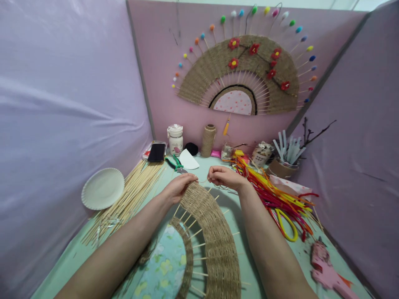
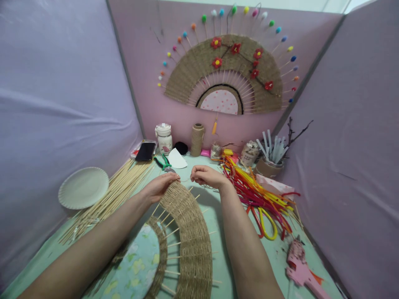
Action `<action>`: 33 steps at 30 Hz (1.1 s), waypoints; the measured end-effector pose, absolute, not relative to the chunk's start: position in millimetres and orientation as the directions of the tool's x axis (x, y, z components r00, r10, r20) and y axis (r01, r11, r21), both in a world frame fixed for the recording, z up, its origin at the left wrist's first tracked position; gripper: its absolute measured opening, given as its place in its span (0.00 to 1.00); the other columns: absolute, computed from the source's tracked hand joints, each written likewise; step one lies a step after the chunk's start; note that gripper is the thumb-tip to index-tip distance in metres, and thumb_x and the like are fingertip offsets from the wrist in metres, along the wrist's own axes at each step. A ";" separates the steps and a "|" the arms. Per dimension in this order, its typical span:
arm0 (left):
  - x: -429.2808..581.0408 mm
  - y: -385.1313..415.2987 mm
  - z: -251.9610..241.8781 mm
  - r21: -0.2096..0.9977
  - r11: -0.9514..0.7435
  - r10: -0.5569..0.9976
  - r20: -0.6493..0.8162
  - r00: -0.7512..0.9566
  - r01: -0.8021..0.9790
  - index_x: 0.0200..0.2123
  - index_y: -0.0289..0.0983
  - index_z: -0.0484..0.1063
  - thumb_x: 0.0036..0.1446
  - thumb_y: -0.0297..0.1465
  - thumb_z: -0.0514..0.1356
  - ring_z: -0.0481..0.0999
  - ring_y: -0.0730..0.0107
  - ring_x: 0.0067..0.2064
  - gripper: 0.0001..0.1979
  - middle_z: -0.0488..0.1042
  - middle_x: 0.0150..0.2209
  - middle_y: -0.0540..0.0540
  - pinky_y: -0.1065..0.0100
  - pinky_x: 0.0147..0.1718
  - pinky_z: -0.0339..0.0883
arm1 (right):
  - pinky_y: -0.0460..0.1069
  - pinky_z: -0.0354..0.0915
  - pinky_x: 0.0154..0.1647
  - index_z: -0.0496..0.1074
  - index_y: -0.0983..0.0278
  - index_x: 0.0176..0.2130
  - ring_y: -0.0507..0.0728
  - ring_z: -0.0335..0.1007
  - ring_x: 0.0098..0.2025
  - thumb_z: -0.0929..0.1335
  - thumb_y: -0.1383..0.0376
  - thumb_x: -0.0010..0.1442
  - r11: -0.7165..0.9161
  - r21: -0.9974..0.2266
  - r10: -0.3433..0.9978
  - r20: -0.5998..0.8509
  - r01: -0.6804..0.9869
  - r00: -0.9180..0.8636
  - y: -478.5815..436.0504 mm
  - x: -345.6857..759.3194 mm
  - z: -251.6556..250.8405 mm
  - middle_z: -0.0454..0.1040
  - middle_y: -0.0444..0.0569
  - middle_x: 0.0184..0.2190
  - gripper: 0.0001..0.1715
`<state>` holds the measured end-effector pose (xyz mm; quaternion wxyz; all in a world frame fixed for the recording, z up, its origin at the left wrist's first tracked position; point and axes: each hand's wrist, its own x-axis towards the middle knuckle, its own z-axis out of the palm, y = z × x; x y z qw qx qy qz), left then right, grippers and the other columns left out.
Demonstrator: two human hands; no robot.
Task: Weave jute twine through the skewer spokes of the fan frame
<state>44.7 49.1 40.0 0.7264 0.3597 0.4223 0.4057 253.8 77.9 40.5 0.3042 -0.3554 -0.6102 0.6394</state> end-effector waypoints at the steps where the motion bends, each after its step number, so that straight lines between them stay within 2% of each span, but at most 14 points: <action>1: 43.6 49.3 41.8 0.868 0.408 0.895 -0.319 0.310 -0.283 0.23 0.33 0.70 0.45 0.25 0.64 0.69 0.76 0.21 0.04 0.71 0.21 0.50 0.74 0.21 0.60 | 0.44 0.46 0.21 0.65 0.64 0.27 0.46 0.52 0.21 0.67 0.66 0.50 -0.065 -0.993 0.837 -0.110 0.102 -0.536 78.9 253.9 39.3 0.68 0.41 0.23 0.05; 5: 40.1 51.0 44.8 0.876 0.391 0.902 -0.303 0.308 -0.283 0.22 0.33 0.70 0.43 0.26 0.65 0.68 0.77 0.20 0.05 0.70 0.20 0.51 0.74 0.20 0.59 | 0.43 0.48 0.21 0.66 0.64 0.27 0.46 0.52 0.21 0.66 0.65 0.49 -0.008 -0.942 0.833 -0.192 0.336 -0.518 79.3 253.4 37.6 0.65 0.39 0.20 0.04; 8: 38.5 53.8 42.0 0.875 0.387 0.904 -0.297 0.308 -0.292 0.22 0.33 0.71 0.43 0.27 0.65 0.68 0.77 0.20 0.05 0.70 0.20 0.51 0.73 0.20 0.59 | 0.44 0.49 0.22 0.67 0.64 0.29 0.47 0.53 0.21 0.66 0.63 0.50 0.072 -0.911 0.777 -0.203 0.405 -0.596 75.5 254.0 42.8 0.63 0.38 0.21 0.06; 12: 35.9 58.4 37.5 0.863 0.391 0.904 -0.295 0.309 -0.321 0.22 0.33 0.71 0.44 0.26 0.64 0.69 0.76 0.21 0.04 0.71 0.20 0.51 0.73 0.21 0.61 | 0.44 0.50 0.23 0.70 0.65 0.30 0.47 0.53 0.23 0.68 0.61 0.52 0.139 -0.911 0.744 -0.163 0.389 -0.648 68.7 258.8 56.1 0.63 0.39 0.21 0.09; 19: 27.2 63.9 41.8 0.809 0.454 0.872 -0.318 0.372 -0.373 0.24 0.33 0.71 0.47 0.24 0.62 0.75 0.70 0.26 0.03 0.75 0.25 0.46 0.68 0.30 0.69 | 0.46 0.59 0.31 0.75 0.65 0.31 0.51 0.63 0.29 0.70 0.58 0.52 0.262 -0.904 0.786 -0.005 0.339 -0.619 62.0 254.6 69.8 0.72 0.44 0.26 0.12; 23: 15.7 68.5 51.7 0.777 0.498 0.848 -0.344 0.403 -0.384 0.27 0.31 0.73 0.49 0.26 0.62 0.77 0.65 0.29 0.03 0.76 0.27 0.43 0.65 0.33 0.70 | 0.47 0.60 0.32 0.76 0.65 0.30 0.52 0.65 0.30 0.70 0.57 0.52 0.294 -0.891 0.778 0.012 0.346 -0.628 60.3 243.8 72.3 0.74 0.46 0.27 0.13; 29: 5.4 70.4 64.0 0.704 0.560 0.821 -0.404 0.402 -0.436 0.31 0.29 0.75 0.56 0.25 0.57 0.78 0.64 0.31 0.08 0.78 0.29 0.40 0.64 0.35 0.71 | 0.46 0.55 0.27 0.76 0.65 0.30 0.50 0.60 0.28 0.70 0.56 0.53 0.283 -0.895 0.830 0.047 0.346 -0.556 58.7 241.3 74.2 0.71 0.45 0.25 0.14; 33: 3.2 70.7 67.6 0.702 0.557 0.825 -0.407 0.392 -0.443 0.31 0.28 0.75 0.58 0.25 0.55 0.79 0.63 0.32 0.10 0.79 0.30 0.39 0.63 0.36 0.71 | 0.45 0.51 0.24 0.76 0.64 0.33 0.49 0.57 0.26 0.69 0.53 0.54 0.204 -0.934 0.847 0.018 0.294 -0.531 62.3 242.7 67.3 0.70 0.44 0.26 0.17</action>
